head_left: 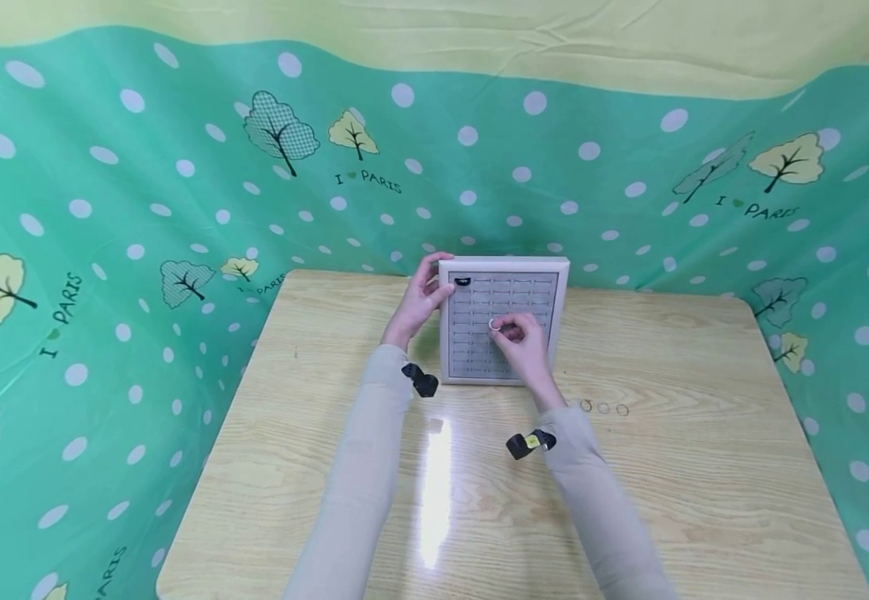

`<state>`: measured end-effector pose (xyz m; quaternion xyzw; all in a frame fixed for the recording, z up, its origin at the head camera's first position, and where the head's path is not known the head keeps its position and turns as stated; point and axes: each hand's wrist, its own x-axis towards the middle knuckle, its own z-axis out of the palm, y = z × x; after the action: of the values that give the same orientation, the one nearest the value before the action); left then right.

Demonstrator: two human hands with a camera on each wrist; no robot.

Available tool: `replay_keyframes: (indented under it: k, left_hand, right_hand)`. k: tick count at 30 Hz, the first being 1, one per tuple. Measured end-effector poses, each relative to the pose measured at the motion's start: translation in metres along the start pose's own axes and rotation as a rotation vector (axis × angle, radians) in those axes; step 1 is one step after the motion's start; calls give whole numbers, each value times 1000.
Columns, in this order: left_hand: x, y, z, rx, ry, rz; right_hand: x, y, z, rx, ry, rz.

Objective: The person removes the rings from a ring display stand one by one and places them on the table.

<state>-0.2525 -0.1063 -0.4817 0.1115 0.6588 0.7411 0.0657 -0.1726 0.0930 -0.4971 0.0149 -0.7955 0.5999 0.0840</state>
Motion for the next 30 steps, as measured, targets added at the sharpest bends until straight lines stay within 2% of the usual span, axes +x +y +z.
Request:
replay_keyframes:
  k: [8, 13, 19, 30]
  left_hand:
    - [0, -1, 0, -5, 0, 3]
    - [1, -2, 0, 0, -2, -2]
    - [1, -2, -1, -3, -3, 4]
    - [2, -2, -1, 3, -3, -14]
  right_hand:
    - [-14, 16, -6, -9, 10, 15]
    - [-23, 23, -10, -2, 28, 64]
    - [-35, 35, -14, -44, 29, 127]
    - [-48, 52, -26, -88, 20, 172]
